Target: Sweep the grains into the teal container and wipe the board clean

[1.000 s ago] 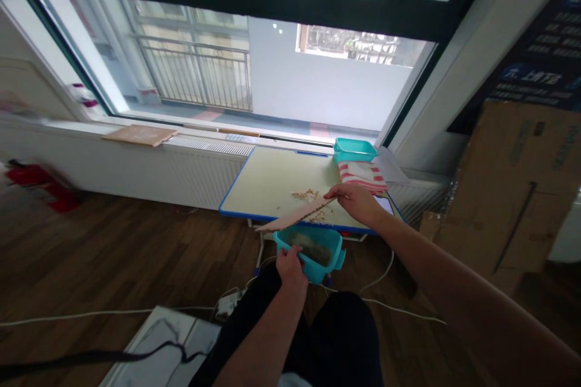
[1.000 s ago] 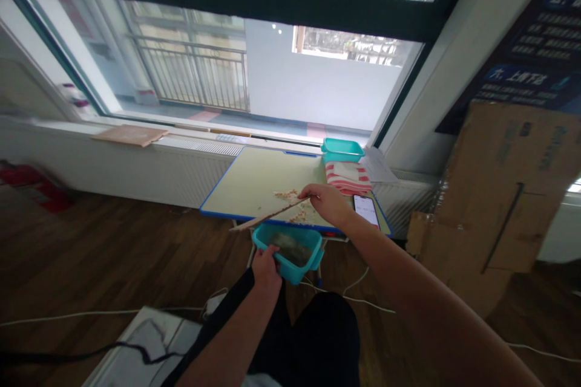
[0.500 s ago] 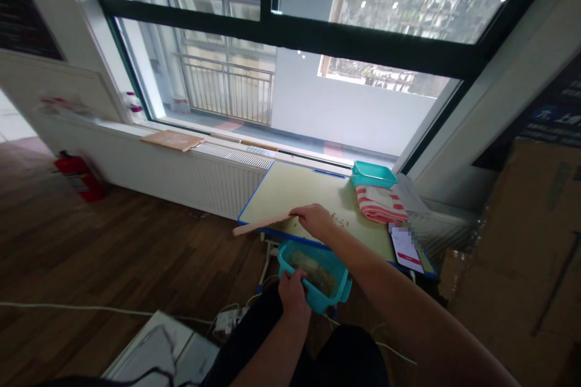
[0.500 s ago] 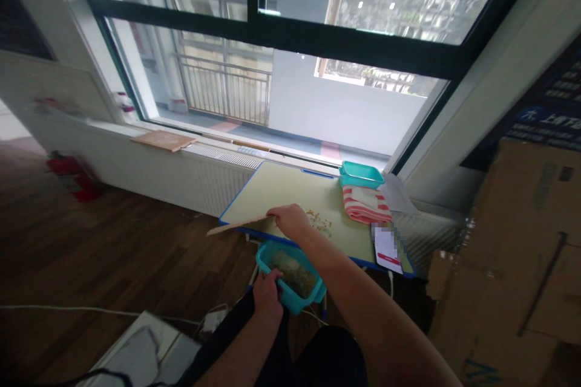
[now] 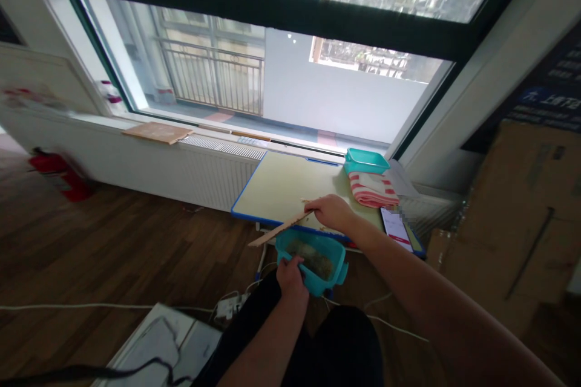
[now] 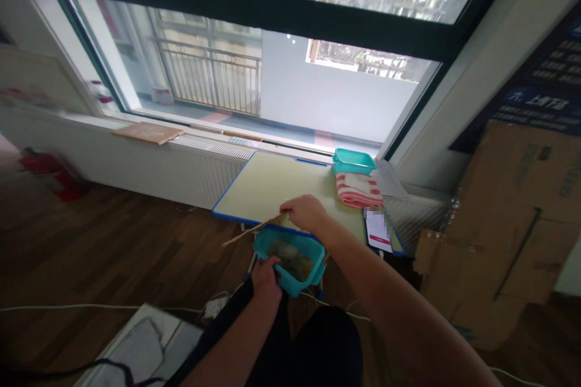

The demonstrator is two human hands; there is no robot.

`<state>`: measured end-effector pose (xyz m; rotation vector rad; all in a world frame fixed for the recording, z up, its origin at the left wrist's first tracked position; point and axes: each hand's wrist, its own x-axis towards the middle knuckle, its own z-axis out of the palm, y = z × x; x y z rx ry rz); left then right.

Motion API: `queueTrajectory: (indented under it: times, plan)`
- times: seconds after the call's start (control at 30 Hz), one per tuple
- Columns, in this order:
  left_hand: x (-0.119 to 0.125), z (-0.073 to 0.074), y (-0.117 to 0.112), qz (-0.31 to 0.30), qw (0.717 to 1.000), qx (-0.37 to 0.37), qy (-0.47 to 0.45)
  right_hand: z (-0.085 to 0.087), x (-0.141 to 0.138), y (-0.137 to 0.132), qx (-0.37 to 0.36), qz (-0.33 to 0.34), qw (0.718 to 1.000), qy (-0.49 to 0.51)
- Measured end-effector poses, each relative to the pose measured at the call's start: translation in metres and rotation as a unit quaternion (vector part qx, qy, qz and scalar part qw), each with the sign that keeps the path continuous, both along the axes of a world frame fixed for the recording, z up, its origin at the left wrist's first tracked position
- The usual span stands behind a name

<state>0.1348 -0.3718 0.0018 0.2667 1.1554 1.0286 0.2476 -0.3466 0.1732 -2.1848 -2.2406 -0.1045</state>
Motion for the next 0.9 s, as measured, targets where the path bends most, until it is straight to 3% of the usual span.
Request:
queueTrajectory:
  times: [0.3, 0.63, 0.9]
  plan:
    - [0.003, 0.006, -0.008, 0.01, 0.999, 0.001, -0.032, 0.005, 0.015, -0.022, -0.005, 0.003, 1.0, 0.02]
    - [0.025, 0.006, -0.029, -0.021, 0.999, -0.003, -0.027, 0.01, 0.023, -0.048, -0.009, -0.016, 1.0, 0.022]
    - [0.034, 0.007, -0.032, -0.034, 0.999, -0.008, -0.018, 0.001, 0.03, -0.061, 0.009, -0.007, 1.0, 0.025]
